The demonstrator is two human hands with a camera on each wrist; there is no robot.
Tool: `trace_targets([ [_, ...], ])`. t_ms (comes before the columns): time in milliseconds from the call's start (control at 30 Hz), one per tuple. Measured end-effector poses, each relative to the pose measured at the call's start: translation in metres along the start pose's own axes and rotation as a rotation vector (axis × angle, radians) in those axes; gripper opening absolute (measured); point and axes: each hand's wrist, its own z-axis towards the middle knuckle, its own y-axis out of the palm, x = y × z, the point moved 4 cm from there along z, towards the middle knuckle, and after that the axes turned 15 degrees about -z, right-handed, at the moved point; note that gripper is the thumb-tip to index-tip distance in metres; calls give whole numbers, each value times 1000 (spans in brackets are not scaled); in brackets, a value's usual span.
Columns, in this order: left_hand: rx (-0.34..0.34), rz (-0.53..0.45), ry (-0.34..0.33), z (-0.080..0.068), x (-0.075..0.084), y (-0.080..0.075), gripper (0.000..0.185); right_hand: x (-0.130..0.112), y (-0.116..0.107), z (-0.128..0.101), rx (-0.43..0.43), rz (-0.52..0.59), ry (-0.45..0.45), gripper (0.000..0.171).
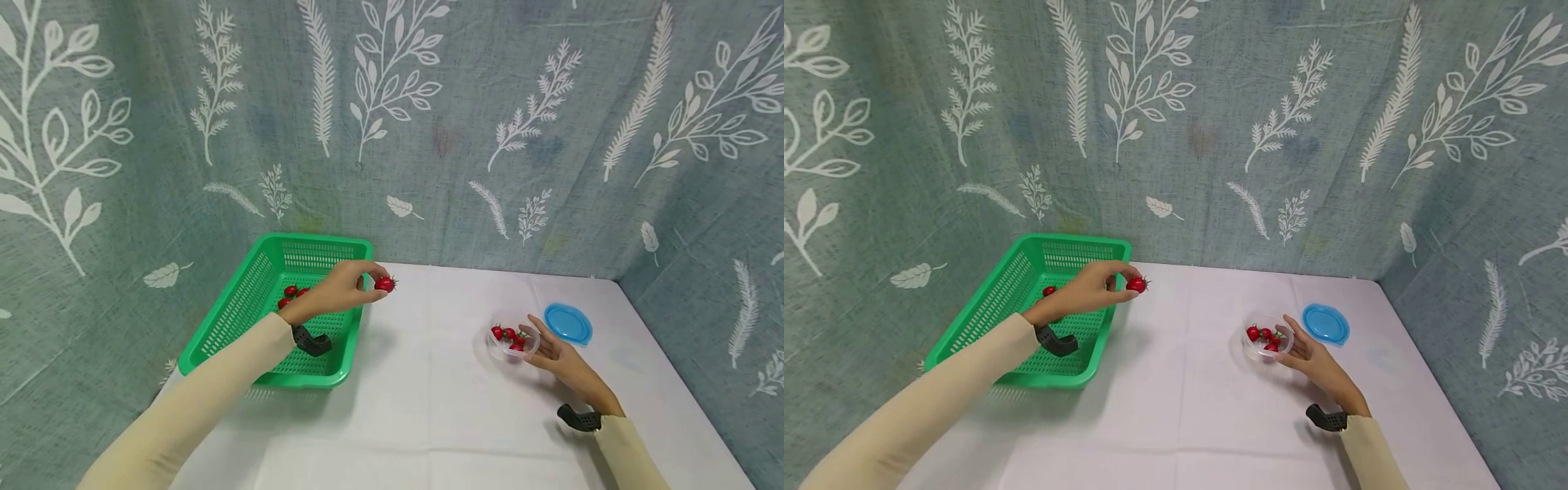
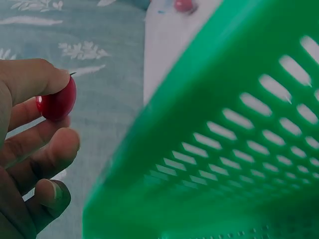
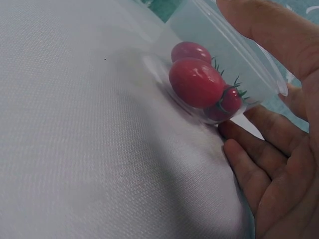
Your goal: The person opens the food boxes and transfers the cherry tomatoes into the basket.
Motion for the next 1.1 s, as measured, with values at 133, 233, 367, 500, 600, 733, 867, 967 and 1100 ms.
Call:
trace_targets([
  [133,21,-2,-28,-11,-7,-7,25,1,0,0,6,-9,11,87],
  [233,43,-9,-47,-20,-12,-12,24,2,0,0,9,-14,24,88],
  [367,59,-14,-70,-33,-22,-21,24,1,0,0,12,-12,22,90],
  [500,70,5,-90,-45,-34,-31,25,1,-1,0,14,-11,16,90],
  [600,84,16,-103,-54,-45,-38,26,1,-1,-1,13,-10,21,89],
  [733,81,-25,-165,-64,-62,-46,27,2,-1,-2,14,-15,20,87],
  [867,72,-53,-244,-71,-73,-53,27,1,-1,-2,16,-18,15,87],
  [967,67,-39,-271,-75,-78,-57,27,1,-1,-2,22,-16,23,89],
  [1100,59,3,-279,-77,-82,-62,29,1,-1,1,20,-15,31,90],
])
